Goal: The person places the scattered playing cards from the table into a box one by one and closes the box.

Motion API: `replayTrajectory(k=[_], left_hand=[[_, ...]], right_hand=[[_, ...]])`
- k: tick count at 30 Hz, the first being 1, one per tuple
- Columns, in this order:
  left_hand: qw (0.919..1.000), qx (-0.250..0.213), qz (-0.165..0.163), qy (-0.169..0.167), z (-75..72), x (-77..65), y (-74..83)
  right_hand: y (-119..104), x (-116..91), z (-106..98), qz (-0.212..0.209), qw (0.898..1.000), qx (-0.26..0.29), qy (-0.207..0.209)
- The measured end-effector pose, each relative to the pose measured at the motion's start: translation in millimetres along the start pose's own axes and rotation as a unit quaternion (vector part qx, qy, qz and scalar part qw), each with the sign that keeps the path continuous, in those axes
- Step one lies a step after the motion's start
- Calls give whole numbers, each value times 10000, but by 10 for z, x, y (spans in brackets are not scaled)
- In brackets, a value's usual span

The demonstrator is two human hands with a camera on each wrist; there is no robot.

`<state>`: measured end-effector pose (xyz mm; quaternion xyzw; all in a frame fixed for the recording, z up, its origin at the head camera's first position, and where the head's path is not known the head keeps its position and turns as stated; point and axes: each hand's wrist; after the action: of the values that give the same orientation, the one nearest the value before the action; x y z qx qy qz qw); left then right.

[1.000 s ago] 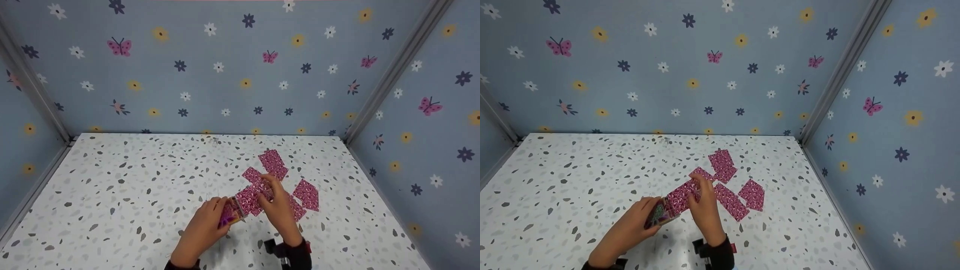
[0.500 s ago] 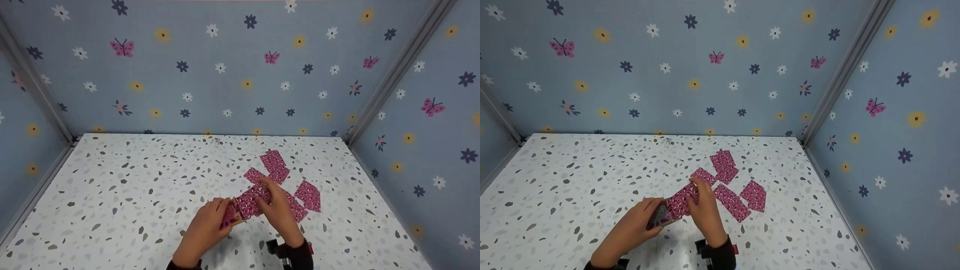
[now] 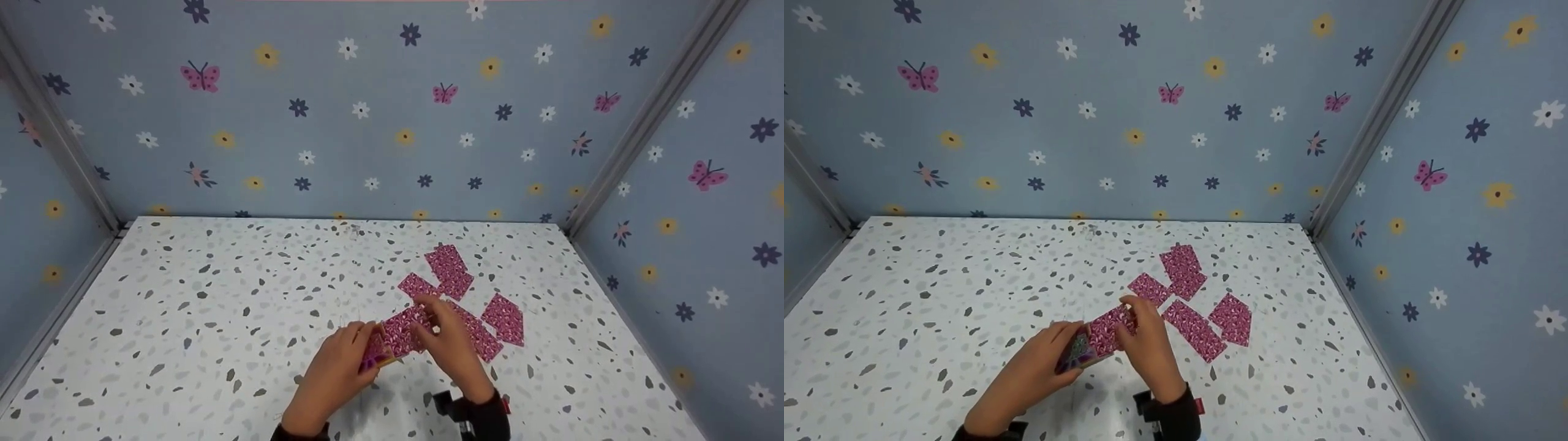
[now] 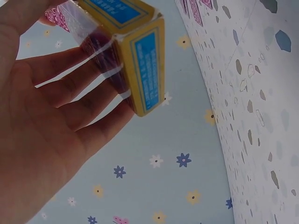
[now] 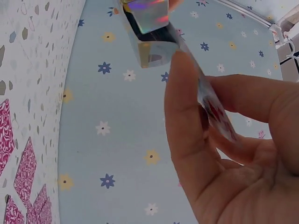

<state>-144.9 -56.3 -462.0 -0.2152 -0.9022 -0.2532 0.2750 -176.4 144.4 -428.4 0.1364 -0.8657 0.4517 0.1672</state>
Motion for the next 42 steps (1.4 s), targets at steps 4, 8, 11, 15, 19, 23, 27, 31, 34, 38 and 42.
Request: replayTrajectory(k=[4, 8, 11, 15, 19, 23, 27, 31, 34, 38, 42], left_hand=[[9999, -14, -80, -71, 13, -3, -6], [9998, -7, -110, -182, 19, -3, -18], [9997, 44, -83, -213, 24, -1, -28], [9998, 77, -37, -170, 27, -1, -36], [9999, 39, -17, -155, 38, -3, -35], [9998, 25, -38, -203, 44, -6, -28], [9997, 33, -41, -225, 39, 2, -20], [9998, 41, 0, -184, 31, 8, -18], [9999, 32, 3, -151, 30, 8, -18], [9998, 47, -63, -179, 38, 5, -28], [9997, 41, -129, -215, 51, -4, -41]], right_hand=[[16, 10, -20, 31, 9996, 206, -172], [22, 6, -25, 106, 9994, 230, -256], [14, -4, -21, 154, 9992, 220, -281], [9, -4, -3, -85, 9996, 118, -225], [28, -8, 13, -414, 9990, -123, -103], [42, -22, 31, -427, 9984, -335, -183], [30, -20, 58, -370, 9977, -391, -415], [6, -14, 95, -323, 9965, -386, -667], [-7, -17, 115, -410, 9948, -435, -820], [-5, -24, 122, -433, 9943, -420, -882], [26, -22, 99, -273, 9963, -349, -743]])
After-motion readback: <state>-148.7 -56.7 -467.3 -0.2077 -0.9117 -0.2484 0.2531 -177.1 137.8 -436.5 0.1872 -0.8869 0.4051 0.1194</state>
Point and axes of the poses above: each hand's wrist, its own x-axis towards the middle knuckle, its own z-axis out of the palm, y = z × x, and after that the axes turned 10 degrees about y, right-handed
